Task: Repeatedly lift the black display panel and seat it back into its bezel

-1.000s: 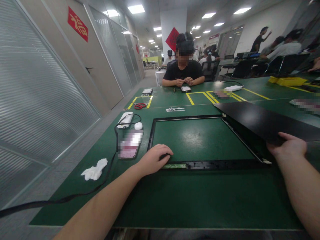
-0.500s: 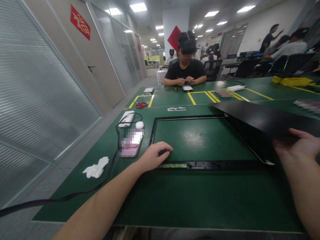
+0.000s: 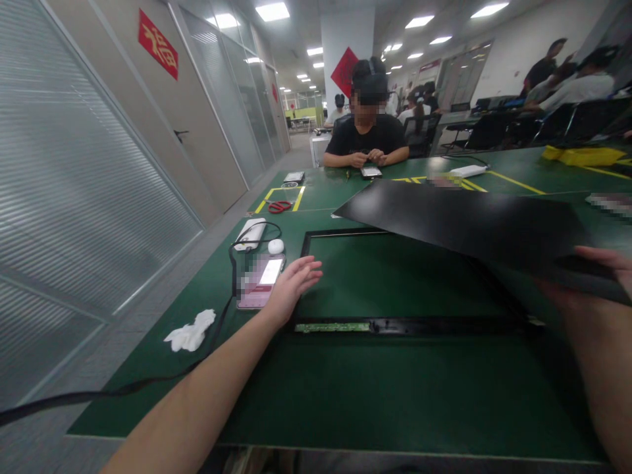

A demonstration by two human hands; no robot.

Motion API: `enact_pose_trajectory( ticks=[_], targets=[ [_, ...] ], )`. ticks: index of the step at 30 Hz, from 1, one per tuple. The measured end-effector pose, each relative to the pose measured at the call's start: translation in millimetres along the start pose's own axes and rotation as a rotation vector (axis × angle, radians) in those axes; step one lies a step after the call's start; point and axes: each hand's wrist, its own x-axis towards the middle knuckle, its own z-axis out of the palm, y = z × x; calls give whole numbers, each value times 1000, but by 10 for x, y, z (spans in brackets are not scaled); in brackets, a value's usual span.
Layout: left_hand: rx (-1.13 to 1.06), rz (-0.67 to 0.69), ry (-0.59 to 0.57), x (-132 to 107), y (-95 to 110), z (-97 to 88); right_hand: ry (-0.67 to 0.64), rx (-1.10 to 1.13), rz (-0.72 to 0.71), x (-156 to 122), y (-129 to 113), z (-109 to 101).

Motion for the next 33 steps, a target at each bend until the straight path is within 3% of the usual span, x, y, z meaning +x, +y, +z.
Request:
enact_pose_trajectory(
  ticks=[4, 8, 11, 15, 19, 23, 25, 29, 33],
  targets=[
    [-184, -123, 41, 32, 92, -16, 219, 38, -152, -155, 87, 62],
    [-242, -216, 67, 43, 171, -56, 101, -8, -235, -271, 119, 161],
    [-227, -180, 64, 22, 224, -50, 49, -14, -73, -317, -11, 287],
    [-216, -169, -33, -17, 299, -37, -267, 59, 206, -420, -295, 433],
    [-150, -83, -22, -15, 379, -105, -437, 31, 413, -526, -429, 511],
    [-122, 27, 27, 1, 470, -152, -547, -14, 441, -561, -392, 591],
    [-125, 54, 66, -5, 511, -136, -550, -20, 400, -541, -367, 612],
    [-126, 42, 119, -25, 537, -98, -421, 34, 328, -456, -350, 590],
    [-105, 27, 134, 7, 471, -149, -355, 46, 349, -402, -357, 556]
  ],
)
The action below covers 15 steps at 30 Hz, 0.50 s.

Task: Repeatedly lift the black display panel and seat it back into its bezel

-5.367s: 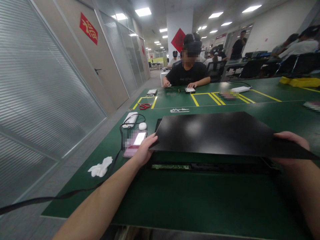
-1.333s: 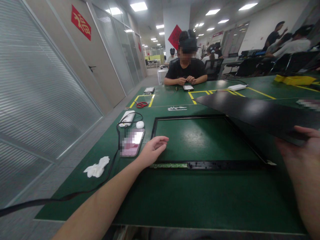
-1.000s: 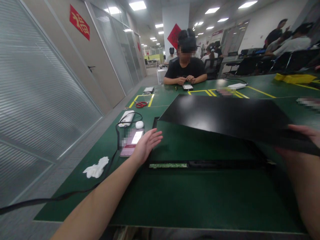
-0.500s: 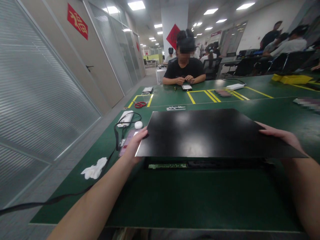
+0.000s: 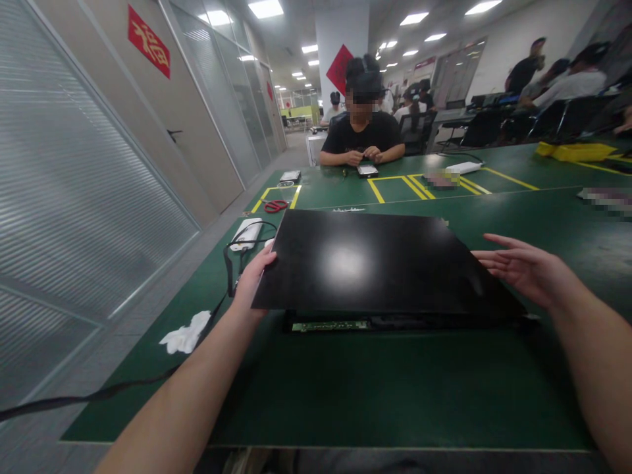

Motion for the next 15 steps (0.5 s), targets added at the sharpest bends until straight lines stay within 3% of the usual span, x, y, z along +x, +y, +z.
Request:
enact_pose_trajectory(
  ticks=[5, 12, 15],
  targets=[
    [-62, -6, -8, 46, -76, -40, -64, -13, 11, -32, -22, 28],
    [-23, -14, 219, -2, -163, 50, 12, -40, 0, -23, -12, -1],
    [30, -2, 182, -27, -229, 64, 23, -74, 8, 41, 19, -75]
  ],
)
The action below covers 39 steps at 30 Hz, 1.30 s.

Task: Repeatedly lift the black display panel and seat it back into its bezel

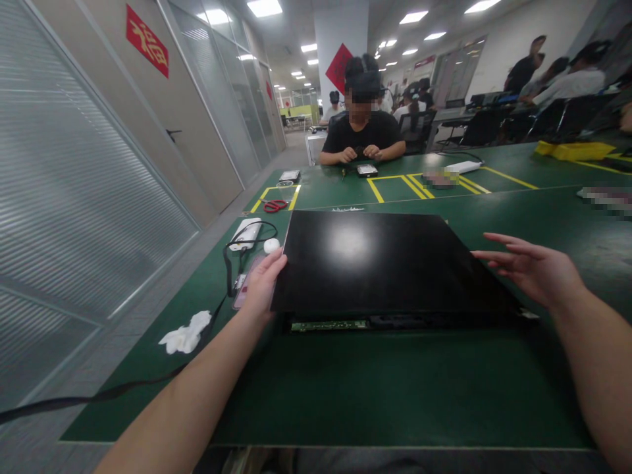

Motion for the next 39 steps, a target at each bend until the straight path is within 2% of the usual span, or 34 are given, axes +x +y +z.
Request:
enact_pose_trajectory(
  ticks=[4, 10, 17, 21, 32, 39],
  targets=[
    [39, -9, -72, -27, -51, 23, 29, -23, 15, 43, 34, -33],
    [64, -54, -51, -9, -61, 23, 69, -17, 48, -7, 21, 51],
    [110, -12, -84, -18, -124, 24, 85, -52, 45, 29, 46, 23],
    [107, -14, -115, -19, -129, 28, 54, -86, -4, 49, 60, -5],
    [131, -61, -150, -8, -159, 11, 60, -88, 37, 86, 112, -4],
    [197, -87, -186, -15, -150, 12, 48, -228, -17, 89, 123, 19]
  ],
)
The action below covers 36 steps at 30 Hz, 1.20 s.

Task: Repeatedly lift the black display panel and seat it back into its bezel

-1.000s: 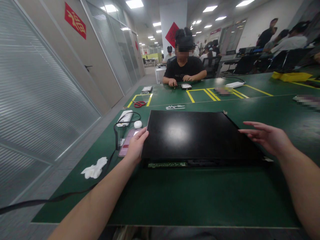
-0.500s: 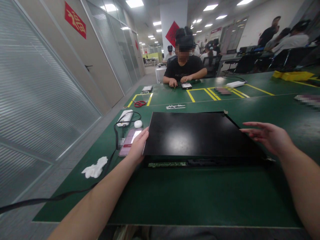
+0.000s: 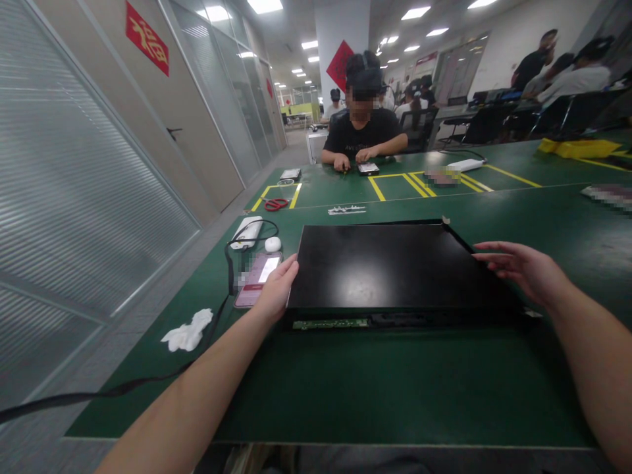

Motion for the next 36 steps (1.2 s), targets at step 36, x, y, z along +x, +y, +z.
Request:
enact_pose_trajectory(
  ticks=[36],
  targets=[
    [-41, -62, -104, 24, -25, -8, 49, -893, -65, 210, 174, -44]
  ],
)
